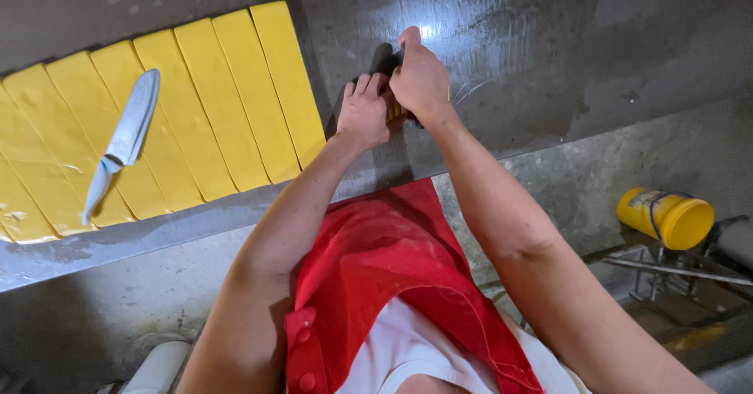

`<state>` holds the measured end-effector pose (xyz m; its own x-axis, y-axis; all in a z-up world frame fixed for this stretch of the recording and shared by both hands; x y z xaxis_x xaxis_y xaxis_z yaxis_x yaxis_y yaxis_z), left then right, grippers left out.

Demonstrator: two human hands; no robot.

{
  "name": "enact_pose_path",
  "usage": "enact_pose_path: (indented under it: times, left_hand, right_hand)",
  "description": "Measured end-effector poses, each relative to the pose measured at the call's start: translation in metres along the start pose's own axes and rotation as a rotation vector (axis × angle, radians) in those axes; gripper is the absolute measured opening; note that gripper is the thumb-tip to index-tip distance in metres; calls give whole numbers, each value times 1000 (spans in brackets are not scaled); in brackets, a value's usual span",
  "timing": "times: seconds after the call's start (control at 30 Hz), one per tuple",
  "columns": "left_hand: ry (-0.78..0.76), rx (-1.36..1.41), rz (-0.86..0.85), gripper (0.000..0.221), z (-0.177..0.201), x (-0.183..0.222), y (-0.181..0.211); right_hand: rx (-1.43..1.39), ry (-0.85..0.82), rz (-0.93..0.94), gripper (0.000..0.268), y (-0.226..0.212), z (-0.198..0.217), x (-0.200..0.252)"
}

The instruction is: The person takes dough strips, cuts them into small pieces using a scraper, and pushes the cut dough into a pile on the table.

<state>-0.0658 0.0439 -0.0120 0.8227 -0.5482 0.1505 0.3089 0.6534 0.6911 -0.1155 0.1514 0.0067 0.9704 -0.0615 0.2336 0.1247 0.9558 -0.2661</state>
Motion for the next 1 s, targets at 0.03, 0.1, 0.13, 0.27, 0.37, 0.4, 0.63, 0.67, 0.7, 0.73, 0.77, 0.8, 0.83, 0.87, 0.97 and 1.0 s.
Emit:
enact_pose_path:
  times: [0.03, 0.1, 0.13, 0.27, 0.37, 0.4, 0.63, 0.67, 0.7, 0.73, 0.77, 0.8, 0.83, 0.87, 0.97, 1.0]
  left_hand:
    - [-43, -11, 30, 60, -5, 2, -1]
    - [-31, 2, 16, 65, -4, 3, 0]
    - [-15, 9, 2, 70, -2, 1, 0]
    - [-1, -47, 0, 74, 1, -4, -1]
    - [-53, -35, 22, 72, -2, -4, -1]
    - [-62, -38, 31, 65, -1, -2, -5]
    - [43, 102, -89, 54, 4, -8, 10]
    - [49, 104, -95, 54, 5, -12, 9]
    - [27, 60, -83, 51, 1, -11, 8]
    - [6, 16, -72, 49, -4, -10, 8]
    - [5, 15, -73, 49, -5, -9, 7]
    - [-12, 22, -66, 49, -8, -10, 6]
    - [-31, 28, -54, 50, -10, -9, 4]
    - [-34, 28, -50, 50, -12, -9, 3]
    - [27, 59, -89, 50, -16, -9, 4]
    - [2, 25, -68, 50, -21, -9, 4]
  right_hand:
    - [4, -5, -3, 45, 1, -1, 3]
    - [-9, 11, -15, 44, 2, -2, 4]
    - [-9, 8, -14, 44, 3, -4, 6]
    - [-45, 117, -22, 46, -1, -13, 10]
    - [-67, 167, -15, 41, 3, -10, -33]
    - [-83, 188, 11, 35, 3, -9, -42]
    - [-12, 131, -9, 44, 21, 16, -32]
    - [-9, 95, -17, 43, 21, 15, -24]
    - [-9, 50, -31, 42, 22, 10, -14]
    - [-7, 47, -35, 42, 21, 8, -8]
    - [2, 37, -38, 42, 19, 5, -5]
    - [11, 27, -41, 43, 18, 4, -4]
    - [8, 23, -41, 43, 18, 2, -2]
    - [-1, 43, -24, 43, 18, 3, -2]
    - [-37, 99, -19, 44, 21, -5, 9]
    - [-57, 146, -26, 44, 23, -6, 12]
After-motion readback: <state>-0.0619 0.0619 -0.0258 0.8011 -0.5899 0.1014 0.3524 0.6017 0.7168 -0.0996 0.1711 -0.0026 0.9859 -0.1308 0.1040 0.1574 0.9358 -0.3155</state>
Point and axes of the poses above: each hand's wrist, its own x-axis away from the middle knuckle, its own z-axis out of the back of the hand, y = z × x, the point moved 8 cm from there along -x, towards the middle knuckle, and after that the axes turned 11 degrees about x, right-handed, at the moved point
